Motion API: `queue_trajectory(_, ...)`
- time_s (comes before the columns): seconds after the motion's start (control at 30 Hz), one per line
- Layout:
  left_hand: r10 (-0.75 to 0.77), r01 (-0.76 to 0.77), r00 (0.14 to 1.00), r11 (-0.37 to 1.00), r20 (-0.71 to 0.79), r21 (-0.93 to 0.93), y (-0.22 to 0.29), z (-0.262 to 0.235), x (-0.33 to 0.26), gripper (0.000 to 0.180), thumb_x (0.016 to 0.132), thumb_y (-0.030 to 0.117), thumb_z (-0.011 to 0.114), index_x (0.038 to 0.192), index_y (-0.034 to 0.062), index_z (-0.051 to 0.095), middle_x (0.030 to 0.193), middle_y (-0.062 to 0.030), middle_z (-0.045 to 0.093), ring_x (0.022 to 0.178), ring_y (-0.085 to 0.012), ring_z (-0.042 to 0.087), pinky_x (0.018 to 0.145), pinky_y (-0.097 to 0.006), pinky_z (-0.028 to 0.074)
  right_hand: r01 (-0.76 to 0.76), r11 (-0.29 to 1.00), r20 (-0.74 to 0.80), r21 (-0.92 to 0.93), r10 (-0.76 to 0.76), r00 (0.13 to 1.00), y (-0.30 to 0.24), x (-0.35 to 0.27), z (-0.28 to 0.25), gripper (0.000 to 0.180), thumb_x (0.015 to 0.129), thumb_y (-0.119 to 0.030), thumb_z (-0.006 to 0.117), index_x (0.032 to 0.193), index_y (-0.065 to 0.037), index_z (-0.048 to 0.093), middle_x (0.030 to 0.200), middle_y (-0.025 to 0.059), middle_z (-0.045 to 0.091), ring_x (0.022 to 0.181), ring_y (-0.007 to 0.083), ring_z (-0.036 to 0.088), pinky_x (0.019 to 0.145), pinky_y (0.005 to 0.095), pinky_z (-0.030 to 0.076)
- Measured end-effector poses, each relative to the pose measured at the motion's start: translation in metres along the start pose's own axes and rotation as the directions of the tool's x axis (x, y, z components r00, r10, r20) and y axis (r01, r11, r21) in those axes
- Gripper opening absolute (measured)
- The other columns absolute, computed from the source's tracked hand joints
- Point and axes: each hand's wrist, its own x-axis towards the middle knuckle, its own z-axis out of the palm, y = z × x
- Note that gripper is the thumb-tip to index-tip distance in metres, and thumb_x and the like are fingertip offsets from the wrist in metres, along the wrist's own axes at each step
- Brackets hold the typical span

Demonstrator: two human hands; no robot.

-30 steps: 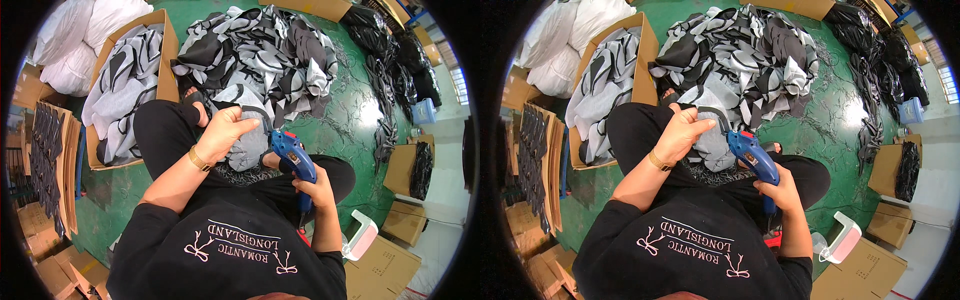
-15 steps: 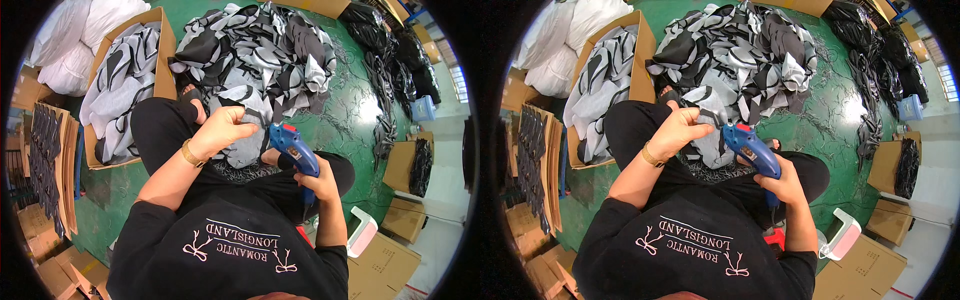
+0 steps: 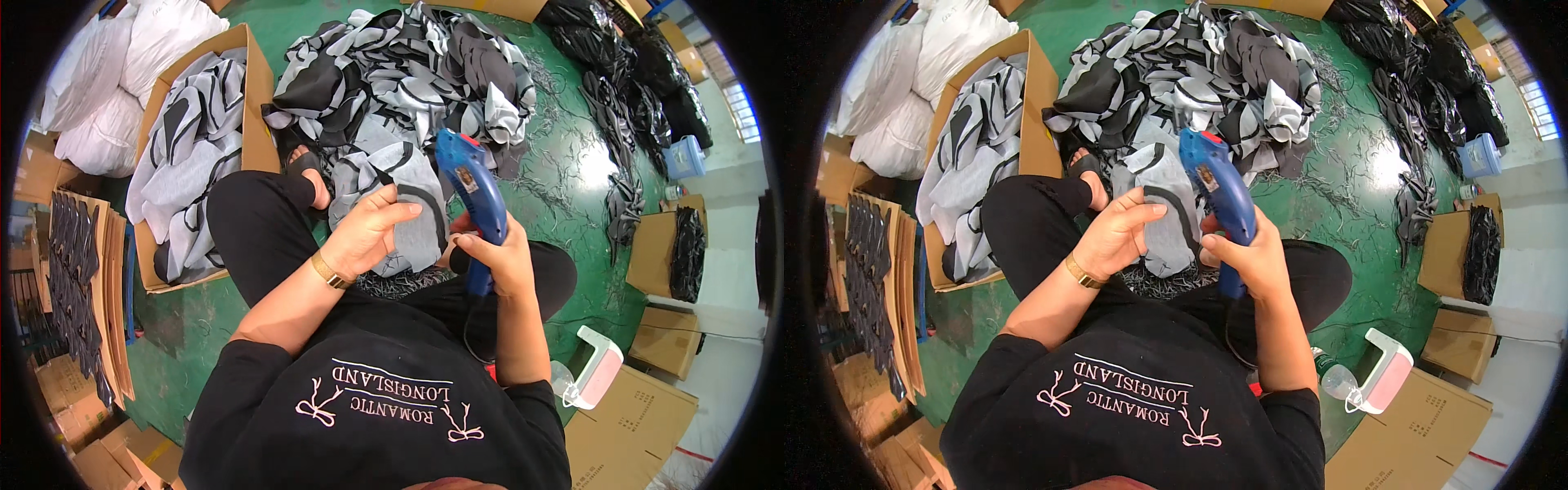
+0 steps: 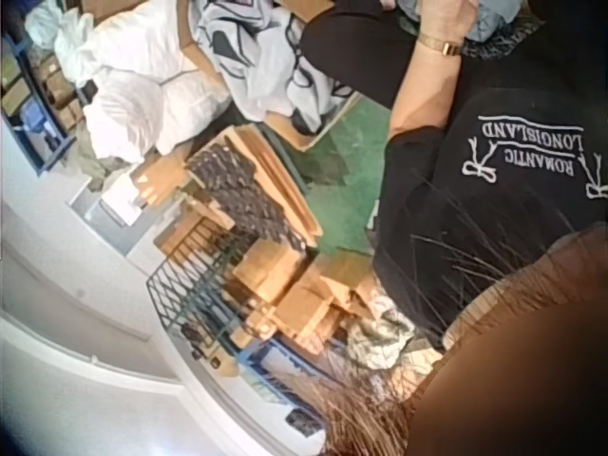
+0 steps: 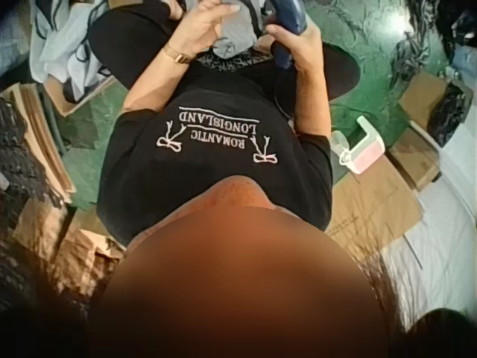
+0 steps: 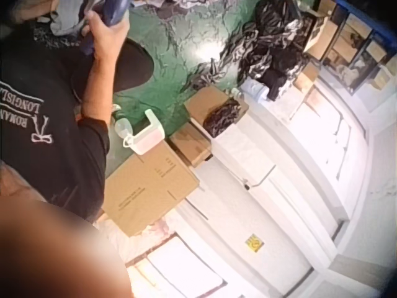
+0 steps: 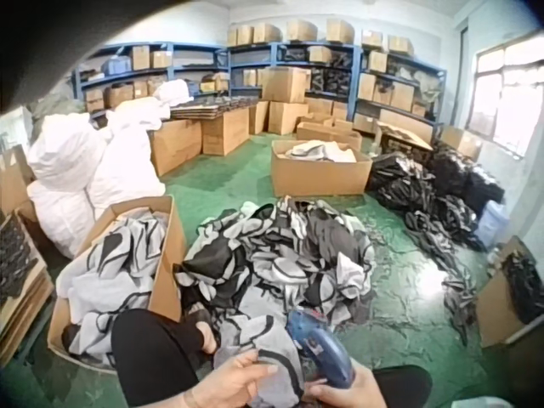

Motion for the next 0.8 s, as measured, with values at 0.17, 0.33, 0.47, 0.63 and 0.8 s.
queue_trajectory(0.17,-0.042,0.046,0.999,0.986,0.033,-0.160,0.004,0.005,-0.001,0.028,0.090,0.009,0.054,0.116,0.0002,0.051,0.106,-0.0117,0.064,0.094,-0.0199,0.064,0.081,-0.033,0.052,0.044,0.998,-0.039,-0.043,-0.045,0.998,0.000,0.004,0.011,0.047,0.067,-0.005,0.076,0.109,0.002,0.055,0.091,0.0083,0.063,0.069,0.0142,0.060,0.060,0.0274,0.049)
queue_trajectory(0.33,-0.070,0.078,0.997,0.971,0.043,-0.225,-0.004,0.009,-0.001,0.033,0.095,0.023,0.048,0.121,0.0029,0.051,0.110,-0.0117,0.063,0.095,-0.0216,0.064,0.082,-0.033,0.052,0.137,0.879,-0.099,-0.458,-0.204,0.974,0.009,0.009,0.020,0.043,0.062,-0.009,0.075,0.101,0.001,0.059,0.080,0.0067,0.065,0.068,0.0126,0.061,0.066,0.0271,0.050)
queue_trajectory(0.47,-0.138,0.144,0.989,0.971,0.046,-0.192,0.002,-0.005,0.005,0.033,0.097,0.031,0.044,0.117,0.0072,0.055,0.104,-0.0074,0.066,0.088,-0.0194,0.066,0.075,-0.031,0.053,0.151,0.852,-0.095,-0.501,-0.228,0.969,0.012,0.006,0.020,0.037,0.060,-0.010,0.071,0.093,0.001,0.060,0.074,0.0070,0.065,0.066,0.0132,0.063,0.068,0.0269,0.049)
queue_trajectory(0.63,-0.009,-0.011,0.998,0.946,-0.059,-0.323,-0.007,-0.037,0.015,0.027,0.096,0.031,0.049,0.111,0.0099,0.057,0.100,-0.0054,0.067,0.086,-0.0178,0.066,0.075,-0.032,0.054,0.126,0.845,-0.104,-0.519,-0.209,0.972,0.010,0.008,0.021,0.035,0.060,-0.009,0.070,0.092,0.001,0.060,0.074,0.0071,0.065,0.065,0.0136,0.062,0.066,0.0269,0.049)
queue_trajectory(0.8,0.035,-0.057,0.998,0.903,-0.061,-0.427,0.011,-0.015,0.011,0.023,0.093,0.022,0.053,0.110,0.0064,0.056,0.105,-0.0069,0.065,0.100,-0.0217,0.062,0.090,-0.039,0.048,0.087,0.889,-0.071,-0.450,-0.133,0.989,0.030,0.010,0.008,0.033,0.060,-0.008,0.069,0.091,0.000,0.059,0.074,0.0056,0.062,0.068,0.0122,0.058,0.068,0.0255,0.046)
